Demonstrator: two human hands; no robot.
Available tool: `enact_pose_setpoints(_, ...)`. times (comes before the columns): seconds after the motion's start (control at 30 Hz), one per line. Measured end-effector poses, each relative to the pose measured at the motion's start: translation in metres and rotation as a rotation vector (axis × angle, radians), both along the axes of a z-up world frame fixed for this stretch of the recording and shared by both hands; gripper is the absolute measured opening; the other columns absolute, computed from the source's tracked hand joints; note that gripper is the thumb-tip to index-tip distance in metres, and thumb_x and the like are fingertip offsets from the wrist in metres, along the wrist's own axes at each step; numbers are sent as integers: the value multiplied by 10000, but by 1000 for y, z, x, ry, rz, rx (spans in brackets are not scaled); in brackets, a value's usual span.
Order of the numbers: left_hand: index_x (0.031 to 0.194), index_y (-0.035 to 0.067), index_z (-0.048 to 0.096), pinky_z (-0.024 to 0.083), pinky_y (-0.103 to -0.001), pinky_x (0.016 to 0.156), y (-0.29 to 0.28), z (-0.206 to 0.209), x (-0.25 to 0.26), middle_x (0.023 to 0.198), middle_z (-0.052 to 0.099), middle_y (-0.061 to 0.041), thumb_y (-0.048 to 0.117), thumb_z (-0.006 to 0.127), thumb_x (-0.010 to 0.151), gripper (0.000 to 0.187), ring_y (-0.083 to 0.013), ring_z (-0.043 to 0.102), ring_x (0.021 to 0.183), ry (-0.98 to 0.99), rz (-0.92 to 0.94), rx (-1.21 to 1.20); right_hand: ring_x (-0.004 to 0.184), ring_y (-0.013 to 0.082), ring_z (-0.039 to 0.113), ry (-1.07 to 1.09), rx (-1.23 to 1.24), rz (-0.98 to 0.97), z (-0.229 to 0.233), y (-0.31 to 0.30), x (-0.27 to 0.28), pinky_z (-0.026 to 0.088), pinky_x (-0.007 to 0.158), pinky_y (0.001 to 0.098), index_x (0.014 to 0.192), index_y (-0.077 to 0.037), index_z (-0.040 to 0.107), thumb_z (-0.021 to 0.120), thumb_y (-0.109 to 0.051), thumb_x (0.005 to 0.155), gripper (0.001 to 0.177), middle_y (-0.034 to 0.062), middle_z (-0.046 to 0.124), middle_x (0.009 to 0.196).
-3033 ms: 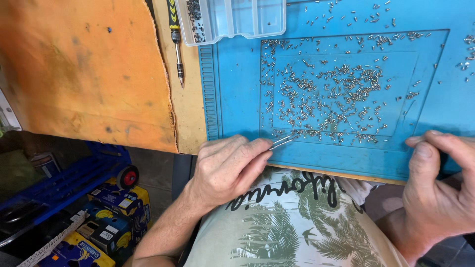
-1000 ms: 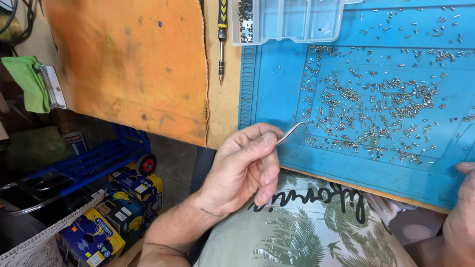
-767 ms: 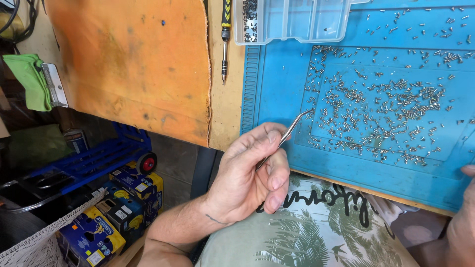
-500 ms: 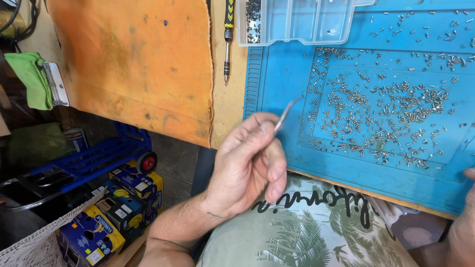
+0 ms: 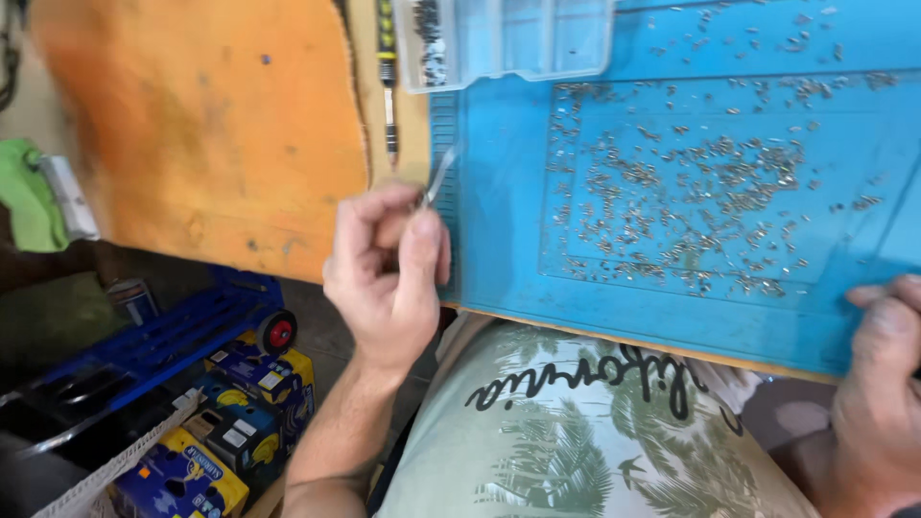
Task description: The person uses tweezers to pick up small screws from a blue tray and places them into a clear plastic compartment box. The person repeatedly picks up individual screws and transfers them to the storage container.
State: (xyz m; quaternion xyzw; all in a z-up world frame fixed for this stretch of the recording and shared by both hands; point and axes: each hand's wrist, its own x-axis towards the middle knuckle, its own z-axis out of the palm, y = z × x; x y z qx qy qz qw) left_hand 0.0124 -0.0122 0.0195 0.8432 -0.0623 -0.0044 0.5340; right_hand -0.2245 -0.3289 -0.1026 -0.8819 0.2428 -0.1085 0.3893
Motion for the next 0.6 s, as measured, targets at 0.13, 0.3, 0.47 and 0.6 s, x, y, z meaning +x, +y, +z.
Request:
enact_pose_setpoints(0.13, 1180, -41, 701, 628, -381, 680, 6, 5, -4, 1016, 802, -153, 65, 724, 1118, 125, -237, 732, 709, -223, -704, 318, 1227, 545, 749, -209, 129, -51, 25, 15, 25, 534, 1336, 632, 1464, 302, 590, 607, 176, 1487, 129, 462, 661, 1388)
enact_pose_setpoints(0.3, 1146, -73, 696, 592, -397, 682, -1, 14, -5, 944, 731, -155, 3, 707, 1115, 83, -278, 688, 711, -251, -713, 298, 1258, 508, 715, -179, 112, -41, 26, 14, 24, 534, 1361, 627, 1443, 287, 601, 573, 180, 1505, 126, 420, 700, 1327)
enact_pose_setpoints(0.47, 1168, -55, 689, 551, -404, 660, -8, 12, -8, 893, 694, -130, 24, 697, 1131, 87, -286, 671, 705, -240, -738, 274, 1266, 501, 722, -172, 122, -49, 29, 15, 26, 528, 1373, 622, 1462, 273, 591, 571, 178, 1500, 105, 420, 684, 1365)
enact_pose_setpoints(0.6, 1164, -53, 702, 575, -388, 662, -11, 11, -10, 999, 762, -132, 41, 677, 1135, 102, -260, 703, 724, -243, -703, 311, 1224, 535, 745, -213, 120, -46, 26, 14, 26, 545, 1319, 626, 1460, 301, 592, 596, 173, 1497, 134, 459, 671, 1373)
